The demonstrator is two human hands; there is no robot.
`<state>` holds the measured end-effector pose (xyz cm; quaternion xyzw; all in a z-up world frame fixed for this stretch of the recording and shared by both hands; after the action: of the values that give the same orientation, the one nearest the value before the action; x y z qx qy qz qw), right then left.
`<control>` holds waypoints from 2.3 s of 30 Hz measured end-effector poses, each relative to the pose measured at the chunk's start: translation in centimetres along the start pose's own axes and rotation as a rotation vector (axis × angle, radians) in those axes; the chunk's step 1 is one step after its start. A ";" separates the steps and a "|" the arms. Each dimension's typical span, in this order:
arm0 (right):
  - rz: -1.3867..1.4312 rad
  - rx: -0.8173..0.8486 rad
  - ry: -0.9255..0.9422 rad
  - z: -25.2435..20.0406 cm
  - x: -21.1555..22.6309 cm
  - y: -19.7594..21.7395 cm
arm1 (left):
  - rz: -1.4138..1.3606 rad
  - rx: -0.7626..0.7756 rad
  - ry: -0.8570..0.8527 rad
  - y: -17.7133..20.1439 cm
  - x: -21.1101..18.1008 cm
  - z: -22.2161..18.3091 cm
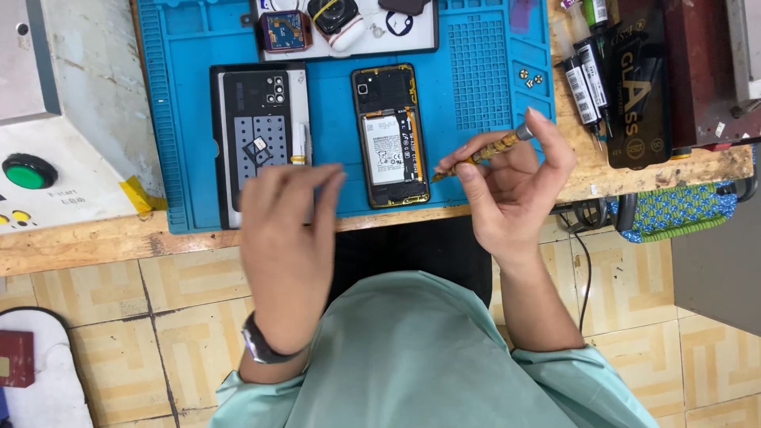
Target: Repairing a smartphone by connecting internal ribbon cables and components to the motherboard
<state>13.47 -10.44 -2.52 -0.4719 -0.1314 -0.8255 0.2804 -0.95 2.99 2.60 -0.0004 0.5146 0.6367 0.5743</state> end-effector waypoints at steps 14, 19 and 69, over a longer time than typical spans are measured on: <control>-0.177 0.129 0.072 -0.2 -0.4 0.0 | 0.195 -0.074 0.075 0.2 6.2 0.6; -0.442 0.184 0.385 -0.2 -0.4 -0.7 | 0.153 -0.123 0.009 0.6 3.8 0.8; 0.063 0.129 0.304 1.1 -0.2 -1.0 | -0.911 0.148 0.027 -5.1 -0.9 -1.0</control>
<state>13.79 -9.05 -2.11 -0.3265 -0.1252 -0.8681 0.3523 2.54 0.71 -0.63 -0.1937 0.5134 0.2810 0.7874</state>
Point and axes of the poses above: each hand's wrist, its own z-axis towards the middle knuckle, its own y-axis out of the back of the hand, x = y × z, the point moved 2 cm from there along z, towards the middle knuckle, and after that the axes turned 8 degrees about -x, right-handed, at the moved point
